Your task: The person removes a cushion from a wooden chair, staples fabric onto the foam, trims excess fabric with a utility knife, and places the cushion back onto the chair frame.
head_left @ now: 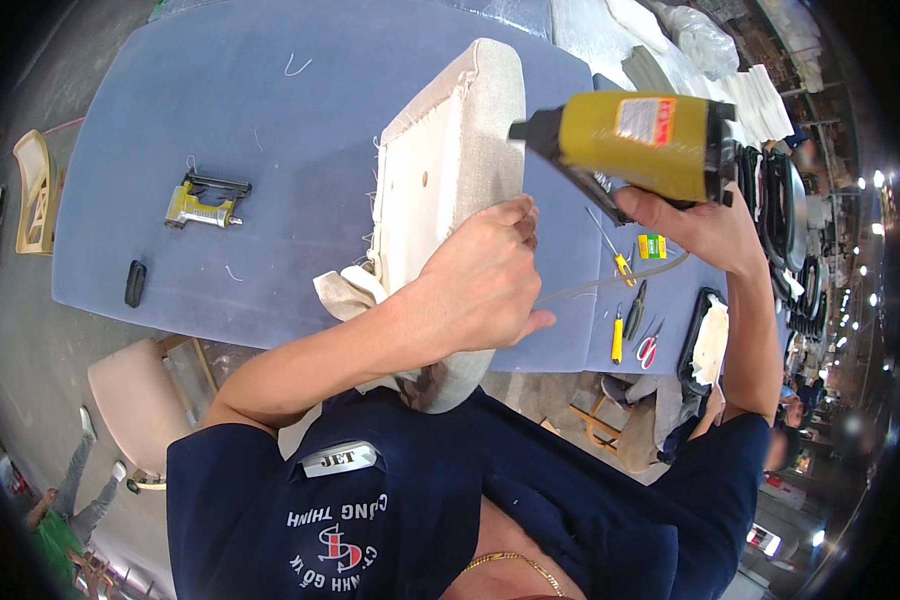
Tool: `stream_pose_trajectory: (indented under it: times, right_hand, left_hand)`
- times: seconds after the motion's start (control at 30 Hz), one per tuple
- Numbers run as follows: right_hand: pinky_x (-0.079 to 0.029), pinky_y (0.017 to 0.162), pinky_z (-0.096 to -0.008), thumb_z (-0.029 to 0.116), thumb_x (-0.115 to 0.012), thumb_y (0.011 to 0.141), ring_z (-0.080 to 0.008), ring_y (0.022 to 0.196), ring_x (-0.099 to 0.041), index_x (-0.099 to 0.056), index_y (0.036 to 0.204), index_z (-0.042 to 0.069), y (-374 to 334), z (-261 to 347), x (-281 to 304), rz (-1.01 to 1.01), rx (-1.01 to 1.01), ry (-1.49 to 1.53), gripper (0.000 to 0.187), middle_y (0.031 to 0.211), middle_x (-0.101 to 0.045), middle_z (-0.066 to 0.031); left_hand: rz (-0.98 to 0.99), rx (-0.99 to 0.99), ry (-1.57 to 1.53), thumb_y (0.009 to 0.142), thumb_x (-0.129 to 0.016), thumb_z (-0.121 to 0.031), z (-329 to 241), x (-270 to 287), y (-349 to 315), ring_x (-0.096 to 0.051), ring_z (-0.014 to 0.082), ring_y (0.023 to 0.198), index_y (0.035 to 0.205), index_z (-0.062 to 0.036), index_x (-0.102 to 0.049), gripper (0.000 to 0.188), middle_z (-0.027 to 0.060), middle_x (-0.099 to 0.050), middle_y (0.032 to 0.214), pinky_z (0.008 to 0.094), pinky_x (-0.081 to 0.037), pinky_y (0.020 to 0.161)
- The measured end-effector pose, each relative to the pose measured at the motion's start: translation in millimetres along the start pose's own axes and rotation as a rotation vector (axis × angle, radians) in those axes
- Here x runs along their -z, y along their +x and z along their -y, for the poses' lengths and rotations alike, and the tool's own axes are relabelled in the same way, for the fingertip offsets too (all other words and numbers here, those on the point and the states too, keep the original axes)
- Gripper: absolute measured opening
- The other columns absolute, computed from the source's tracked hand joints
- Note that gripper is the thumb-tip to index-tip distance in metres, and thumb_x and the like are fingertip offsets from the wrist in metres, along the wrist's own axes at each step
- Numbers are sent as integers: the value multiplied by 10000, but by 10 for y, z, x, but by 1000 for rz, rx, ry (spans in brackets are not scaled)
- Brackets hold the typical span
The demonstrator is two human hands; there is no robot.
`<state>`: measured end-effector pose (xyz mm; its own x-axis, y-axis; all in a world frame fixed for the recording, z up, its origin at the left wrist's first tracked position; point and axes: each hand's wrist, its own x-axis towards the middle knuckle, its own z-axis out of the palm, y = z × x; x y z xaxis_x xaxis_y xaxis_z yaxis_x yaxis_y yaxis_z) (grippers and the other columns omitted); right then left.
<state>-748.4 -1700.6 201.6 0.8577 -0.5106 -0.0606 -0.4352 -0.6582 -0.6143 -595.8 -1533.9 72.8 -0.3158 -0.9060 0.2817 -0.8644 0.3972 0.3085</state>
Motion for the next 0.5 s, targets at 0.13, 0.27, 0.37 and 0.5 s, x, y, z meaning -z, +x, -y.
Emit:
stream_pose_trajectory:
  times: [0.13, 0.27, 0.37, 0.5]
  right_hand:
    - [-561, 771, -325, 194, -873, 811, -135, 817, -680, -725, 1097, 14, 125, 179, -120, 120, 37, 4, 369, 942, -757, -72]
    - [-523, 666, -341, 228, -856, 788, -202, 671, -648, -751, 1025, 8, 163, 293, -136, 135, 88, -213, 340, 794, -724, -114]
    - [-518, 643, -369, 220, -837, 792, -255, 639, -632, -747, 1016, -2, 202, 407, -98, 221, -9, -267, 328, 773, -712, -145]
    - [-516, 625, -395, 221, -820, 798, -318, 614, -611, -738, 1002, -18, 242, 342, -136, 165, 134, -279, 325, 740, -695, -175]
  left_hand:
    - [47, 17, 3, 830, -698, -548, 2, 26, -9, -658, 298, 1085, 756, 8, -783, 567, 189, -738, 908, 381, -399, 1129]
    - [3, 28, 54, 830, -698, -556, -14, 6, -22, -663, 274, 1027, 745, -13, -784, 556, 149, -724, 838, 363, -422, 1073]
    - [-1, 18, 65, 828, -696, -561, -6, -10, -6, -667, 275, 1018, 745, -18, -785, 557, 148, -726, 839, 361, -448, 1036]
    - [-14, 7, 69, 823, -697, -569, 15, -11, 40, -675, 284, 1023, 735, -19, -784, 564, 149, -725, 830, 372, -462, 1045]
